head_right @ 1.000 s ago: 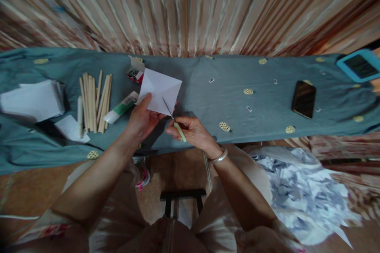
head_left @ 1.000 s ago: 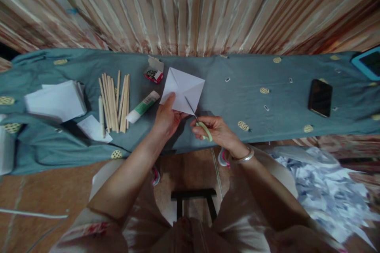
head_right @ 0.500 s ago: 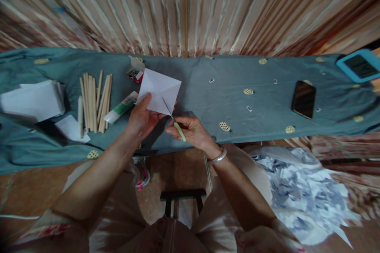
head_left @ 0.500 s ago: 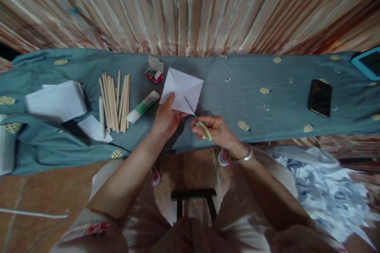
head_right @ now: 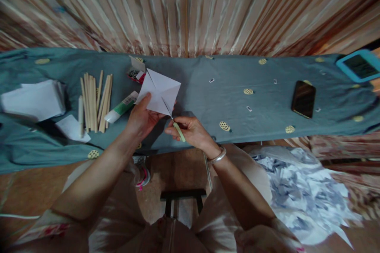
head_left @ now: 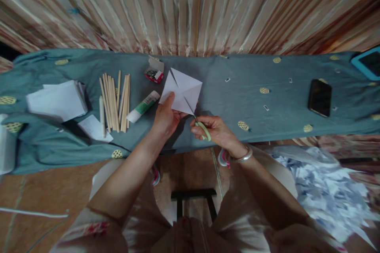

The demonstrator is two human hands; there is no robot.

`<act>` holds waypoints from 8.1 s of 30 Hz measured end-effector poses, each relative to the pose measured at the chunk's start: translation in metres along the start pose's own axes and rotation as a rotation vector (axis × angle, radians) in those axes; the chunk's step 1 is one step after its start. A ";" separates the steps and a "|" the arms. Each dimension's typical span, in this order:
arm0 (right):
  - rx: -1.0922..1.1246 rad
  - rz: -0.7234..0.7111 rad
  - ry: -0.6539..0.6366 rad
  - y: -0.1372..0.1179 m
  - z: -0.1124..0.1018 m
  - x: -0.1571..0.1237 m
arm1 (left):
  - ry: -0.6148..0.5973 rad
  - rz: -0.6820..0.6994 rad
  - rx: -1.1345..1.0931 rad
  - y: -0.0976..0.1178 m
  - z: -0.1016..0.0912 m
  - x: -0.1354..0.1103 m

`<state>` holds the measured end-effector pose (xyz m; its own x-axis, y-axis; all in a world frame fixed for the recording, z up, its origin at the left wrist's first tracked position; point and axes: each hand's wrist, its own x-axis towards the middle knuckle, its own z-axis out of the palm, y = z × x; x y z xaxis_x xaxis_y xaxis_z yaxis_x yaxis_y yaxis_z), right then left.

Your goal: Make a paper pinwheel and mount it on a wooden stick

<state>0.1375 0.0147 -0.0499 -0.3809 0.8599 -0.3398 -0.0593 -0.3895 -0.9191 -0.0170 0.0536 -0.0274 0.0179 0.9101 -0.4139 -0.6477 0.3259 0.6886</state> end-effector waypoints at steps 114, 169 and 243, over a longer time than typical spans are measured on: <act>-0.192 -0.026 -0.117 -0.013 -0.031 -0.016 | -0.044 -0.021 0.057 -0.005 0.015 0.002; -0.127 0.004 -0.043 -0.017 -0.026 -0.013 | -0.083 -0.038 0.103 -0.014 0.013 -0.002; -1.641 0.161 0.811 -0.038 -0.121 -0.048 | -0.327 -0.507 0.051 -0.054 0.012 -0.039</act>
<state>0.2696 0.0278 -0.0231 0.2250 0.9741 0.0231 0.9727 -0.2259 0.0523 0.0264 0.0041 -0.0409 0.5530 0.6672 -0.4990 -0.4602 0.7439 0.4846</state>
